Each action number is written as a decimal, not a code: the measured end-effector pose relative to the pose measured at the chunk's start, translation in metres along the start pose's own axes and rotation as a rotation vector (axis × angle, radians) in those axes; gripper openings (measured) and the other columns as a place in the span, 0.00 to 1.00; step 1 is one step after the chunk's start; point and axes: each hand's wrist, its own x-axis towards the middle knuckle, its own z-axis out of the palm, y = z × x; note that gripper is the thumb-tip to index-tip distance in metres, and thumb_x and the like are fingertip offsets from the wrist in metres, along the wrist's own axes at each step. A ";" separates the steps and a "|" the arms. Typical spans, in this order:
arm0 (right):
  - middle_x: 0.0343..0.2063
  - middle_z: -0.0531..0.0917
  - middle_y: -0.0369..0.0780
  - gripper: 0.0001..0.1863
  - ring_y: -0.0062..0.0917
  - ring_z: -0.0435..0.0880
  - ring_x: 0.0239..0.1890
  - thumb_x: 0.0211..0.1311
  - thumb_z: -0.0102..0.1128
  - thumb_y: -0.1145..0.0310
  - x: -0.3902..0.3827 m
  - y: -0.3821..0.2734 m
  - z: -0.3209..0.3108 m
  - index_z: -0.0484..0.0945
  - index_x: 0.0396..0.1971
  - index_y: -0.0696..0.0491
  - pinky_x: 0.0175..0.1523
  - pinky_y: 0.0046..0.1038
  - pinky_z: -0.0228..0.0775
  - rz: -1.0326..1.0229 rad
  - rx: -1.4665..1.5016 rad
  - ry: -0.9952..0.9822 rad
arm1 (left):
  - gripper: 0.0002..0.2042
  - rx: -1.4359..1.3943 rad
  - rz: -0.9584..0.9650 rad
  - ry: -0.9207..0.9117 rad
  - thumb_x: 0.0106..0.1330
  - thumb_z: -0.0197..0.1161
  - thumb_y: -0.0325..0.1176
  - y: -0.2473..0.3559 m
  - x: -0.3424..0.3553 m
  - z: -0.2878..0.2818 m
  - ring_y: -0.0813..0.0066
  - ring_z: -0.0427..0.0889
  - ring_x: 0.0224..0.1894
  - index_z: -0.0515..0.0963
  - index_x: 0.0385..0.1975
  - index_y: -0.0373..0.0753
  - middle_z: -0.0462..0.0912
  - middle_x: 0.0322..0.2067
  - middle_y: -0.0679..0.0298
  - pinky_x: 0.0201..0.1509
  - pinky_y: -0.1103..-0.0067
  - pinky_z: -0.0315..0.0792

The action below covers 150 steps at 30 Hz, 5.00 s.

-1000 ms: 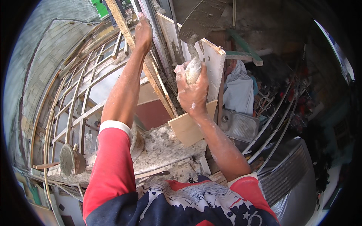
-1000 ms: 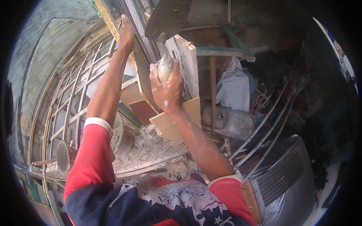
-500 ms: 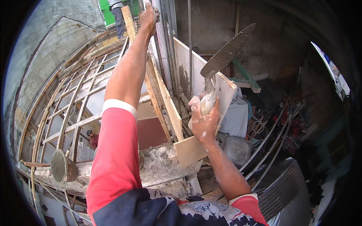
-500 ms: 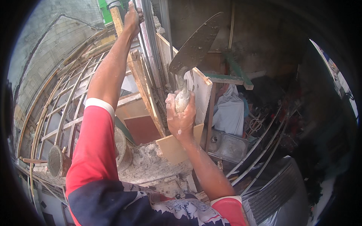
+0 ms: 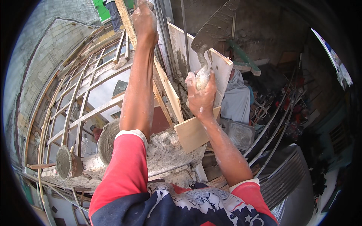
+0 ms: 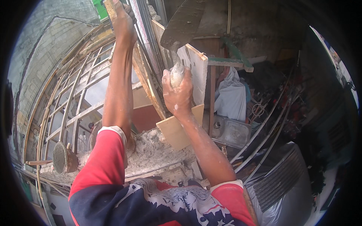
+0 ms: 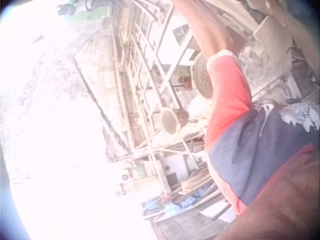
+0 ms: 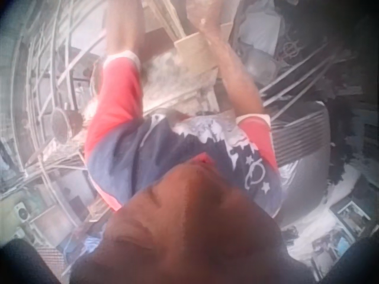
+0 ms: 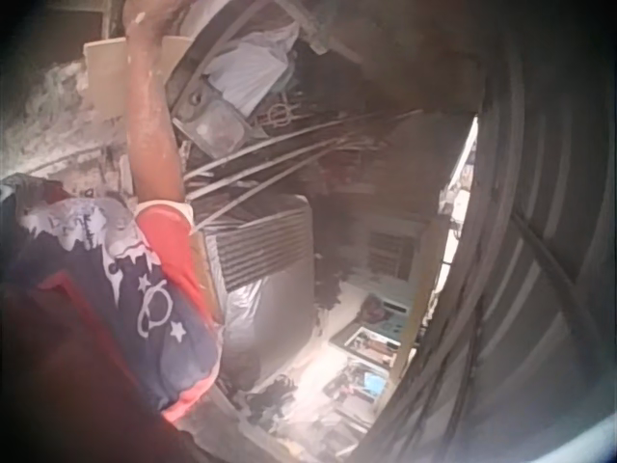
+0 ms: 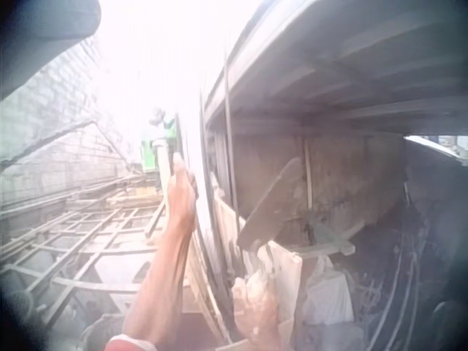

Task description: The person scoops wet cement from a metal bowl using a trowel and applies it to a wooden board. They repeatedly transfer the cement from the bowl to the board, smoothing it with the trowel. The person also uses a wooden stick to scrape the remaining cement from the bowl.

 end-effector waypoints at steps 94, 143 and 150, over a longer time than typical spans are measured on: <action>0.27 0.79 0.34 0.10 0.17 0.77 0.29 0.80 0.53 0.63 -0.016 -0.020 0.004 0.69 0.41 0.55 0.37 0.24 0.71 -0.088 -0.057 0.016 | 0.22 0.310 0.072 0.024 0.79 0.54 0.49 -0.088 0.032 -0.047 0.65 0.85 0.29 0.82 0.34 0.35 0.83 0.22 0.57 0.38 0.67 0.76; 0.34 0.86 0.53 0.19 0.45 0.89 0.36 0.68 0.66 0.68 -0.009 -0.014 0.000 0.70 0.52 0.59 0.42 0.41 0.79 -0.108 -0.108 0.003 | 0.14 -0.340 -0.274 -0.427 0.83 0.44 0.45 -0.067 0.123 -0.008 0.81 0.67 0.27 0.73 0.39 0.47 0.67 0.25 0.74 0.31 0.80 0.67; 0.34 0.85 0.55 0.20 0.49 0.88 0.37 0.68 0.66 0.66 -0.001 -0.009 -0.013 0.70 0.51 0.59 0.43 0.45 0.77 -0.031 -0.147 -0.003 | 0.14 -0.419 -0.138 -0.302 0.83 0.48 0.48 0.004 0.038 0.008 0.80 0.67 0.31 0.72 0.43 0.45 0.68 0.30 0.72 0.39 0.79 0.65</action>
